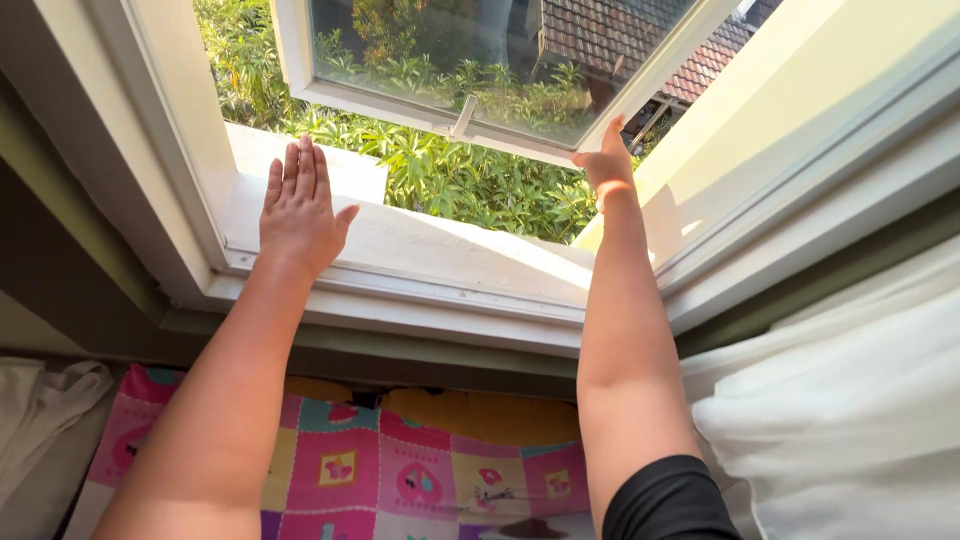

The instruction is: Iron and fold children's clothing on a table.

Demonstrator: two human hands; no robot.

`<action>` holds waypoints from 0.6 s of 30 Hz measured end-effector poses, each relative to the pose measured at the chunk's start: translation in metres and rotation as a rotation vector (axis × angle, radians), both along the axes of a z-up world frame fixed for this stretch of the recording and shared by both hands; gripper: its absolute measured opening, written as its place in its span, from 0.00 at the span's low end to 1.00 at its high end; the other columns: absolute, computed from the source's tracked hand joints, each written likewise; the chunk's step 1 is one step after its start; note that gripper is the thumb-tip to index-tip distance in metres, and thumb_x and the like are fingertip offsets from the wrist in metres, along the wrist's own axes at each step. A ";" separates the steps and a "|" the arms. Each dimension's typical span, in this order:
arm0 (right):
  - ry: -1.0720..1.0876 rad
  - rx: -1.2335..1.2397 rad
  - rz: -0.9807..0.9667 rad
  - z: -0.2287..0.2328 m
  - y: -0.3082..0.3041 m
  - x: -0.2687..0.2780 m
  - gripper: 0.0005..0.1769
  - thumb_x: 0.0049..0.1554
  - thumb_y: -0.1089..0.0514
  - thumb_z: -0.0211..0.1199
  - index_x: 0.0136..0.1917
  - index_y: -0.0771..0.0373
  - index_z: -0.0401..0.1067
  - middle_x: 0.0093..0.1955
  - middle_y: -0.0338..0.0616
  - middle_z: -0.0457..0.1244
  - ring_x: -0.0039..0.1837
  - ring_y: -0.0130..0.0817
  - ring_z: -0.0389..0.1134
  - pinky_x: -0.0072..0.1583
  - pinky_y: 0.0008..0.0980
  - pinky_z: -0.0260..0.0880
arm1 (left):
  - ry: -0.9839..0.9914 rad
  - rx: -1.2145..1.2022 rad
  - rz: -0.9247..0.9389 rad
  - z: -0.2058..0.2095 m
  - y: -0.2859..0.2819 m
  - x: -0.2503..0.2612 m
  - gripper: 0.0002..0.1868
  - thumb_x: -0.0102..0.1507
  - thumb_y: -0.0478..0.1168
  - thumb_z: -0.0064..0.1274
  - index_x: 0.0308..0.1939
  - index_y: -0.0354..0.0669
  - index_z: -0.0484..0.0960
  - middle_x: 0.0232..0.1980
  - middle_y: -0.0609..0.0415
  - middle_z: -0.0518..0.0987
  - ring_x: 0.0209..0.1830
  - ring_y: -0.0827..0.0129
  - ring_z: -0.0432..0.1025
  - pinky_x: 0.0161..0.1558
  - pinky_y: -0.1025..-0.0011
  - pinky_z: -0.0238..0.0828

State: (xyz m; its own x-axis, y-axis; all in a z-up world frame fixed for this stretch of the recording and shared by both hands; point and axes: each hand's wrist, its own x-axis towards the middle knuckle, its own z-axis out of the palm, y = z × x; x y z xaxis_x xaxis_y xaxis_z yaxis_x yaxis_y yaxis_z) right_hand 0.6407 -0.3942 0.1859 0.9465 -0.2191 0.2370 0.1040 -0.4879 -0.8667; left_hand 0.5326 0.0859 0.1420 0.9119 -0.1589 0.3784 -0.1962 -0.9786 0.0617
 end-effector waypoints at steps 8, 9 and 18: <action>0.047 0.029 -0.009 0.018 -0.008 0.049 0.59 0.53 0.71 0.66 0.84 0.67 0.29 0.82 0.62 0.50 0.80 0.44 0.56 0.75 0.34 0.52 | 0.012 0.047 0.019 0.001 0.000 -0.004 0.48 0.69 0.62 0.35 0.80 0.32 0.39 0.85 0.44 0.38 0.85 0.60 0.31 0.79 0.62 0.21; 0.127 0.096 -0.012 0.028 -0.005 0.048 0.59 0.54 0.71 0.63 0.85 0.65 0.27 0.82 0.62 0.51 0.79 0.45 0.56 0.75 0.36 0.51 | 0.009 0.070 0.022 0.001 0.000 -0.003 0.48 0.68 0.62 0.35 0.80 0.32 0.39 0.84 0.44 0.39 0.85 0.59 0.31 0.79 0.62 0.21; 0.029 0.057 -0.196 0.020 0.042 0.010 0.64 0.51 0.69 0.65 0.85 0.53 0.24 0.82 0.62 0.49 0.80 0.46 0.57 0.77 0.36 0.51 | -0.005 0.060 0.043 -0.003 0.000 -0.001 0.47 0.69 0.60 0.38 0.81 0.31 0.42 0.85 0.43 0.42 0.85 0.59 0.34 0.80 0.61 0.23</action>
State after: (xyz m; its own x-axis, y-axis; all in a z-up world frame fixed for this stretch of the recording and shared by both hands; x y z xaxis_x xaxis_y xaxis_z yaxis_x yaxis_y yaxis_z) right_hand 0.6509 -0.3520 0.2055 0.8907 -0.4121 0.1918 -0.0140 -0.4466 -0.8946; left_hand 0.5313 0.0861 0.1389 0.9164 -0.1425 0.3741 -0.1542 -0.9880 0.0013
